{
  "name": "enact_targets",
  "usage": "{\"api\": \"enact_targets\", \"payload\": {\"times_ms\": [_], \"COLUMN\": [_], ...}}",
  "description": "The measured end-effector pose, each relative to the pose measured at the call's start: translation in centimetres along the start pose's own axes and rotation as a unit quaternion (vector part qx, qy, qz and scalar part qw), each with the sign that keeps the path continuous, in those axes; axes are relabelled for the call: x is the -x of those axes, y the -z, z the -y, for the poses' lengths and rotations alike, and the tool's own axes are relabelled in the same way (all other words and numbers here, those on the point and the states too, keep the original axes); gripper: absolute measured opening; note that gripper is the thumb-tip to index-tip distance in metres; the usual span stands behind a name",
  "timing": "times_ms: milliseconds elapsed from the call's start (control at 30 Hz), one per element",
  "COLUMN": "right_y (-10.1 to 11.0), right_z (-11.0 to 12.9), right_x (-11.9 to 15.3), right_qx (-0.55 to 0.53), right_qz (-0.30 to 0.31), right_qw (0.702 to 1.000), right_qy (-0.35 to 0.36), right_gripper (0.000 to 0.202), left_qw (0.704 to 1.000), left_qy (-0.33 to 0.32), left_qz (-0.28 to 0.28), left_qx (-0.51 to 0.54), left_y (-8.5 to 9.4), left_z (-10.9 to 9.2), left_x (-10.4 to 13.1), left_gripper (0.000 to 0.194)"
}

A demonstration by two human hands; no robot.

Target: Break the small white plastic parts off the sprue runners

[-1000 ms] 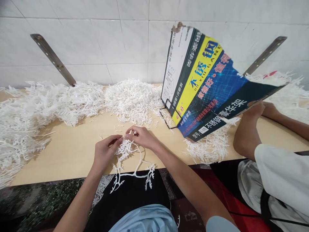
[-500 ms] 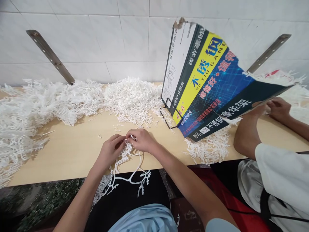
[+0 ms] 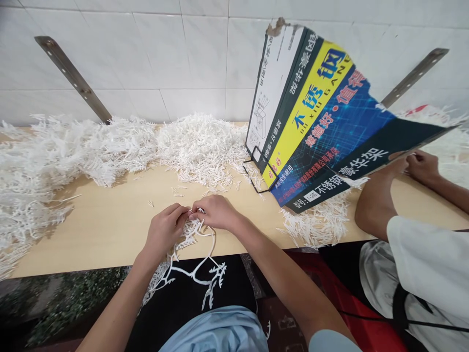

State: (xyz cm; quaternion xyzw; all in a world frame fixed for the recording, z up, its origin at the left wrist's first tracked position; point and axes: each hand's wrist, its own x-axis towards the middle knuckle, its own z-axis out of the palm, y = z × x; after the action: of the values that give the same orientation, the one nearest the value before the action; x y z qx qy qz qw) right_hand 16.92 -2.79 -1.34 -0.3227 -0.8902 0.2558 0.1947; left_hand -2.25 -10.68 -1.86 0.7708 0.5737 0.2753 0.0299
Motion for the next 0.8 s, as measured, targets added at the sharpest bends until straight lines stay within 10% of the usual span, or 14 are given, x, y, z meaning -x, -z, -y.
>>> {"api": "enact_targets", "payload": {"times_ms": [400, 600, 800], "right_y": [-0.5, 0.5, 0.9], "right_z": [1.1, 0.4, 0.7], "right_x": [0.2, 0.7, 0.5], "right_qx": [0.139, 0.057, -0.065], "right_qz": [-0.016, 0.004, -0.038], "right_qw": [0.990, 0.998, 0.995], "right_qy": [-0.027, -0.002, -0.058], "right_gripper": [0.022, 0.019, 0.019], "left_qw": [0.991, 0.925, 0.959], "left_qy": [0.108, 0.288, 0.167], "left_qz": [-0.082, -0.210, -0.155], "left_qx": [-0.002, 0.128, 0.169], "left_y": [-0.1, 1.1, 1.2], "left_z": [0.1, 1.1, 0.2], "left_x": [0.0, 0.2, -0.2], "left_gripper": [0.021, 0.027, 0.025]}}
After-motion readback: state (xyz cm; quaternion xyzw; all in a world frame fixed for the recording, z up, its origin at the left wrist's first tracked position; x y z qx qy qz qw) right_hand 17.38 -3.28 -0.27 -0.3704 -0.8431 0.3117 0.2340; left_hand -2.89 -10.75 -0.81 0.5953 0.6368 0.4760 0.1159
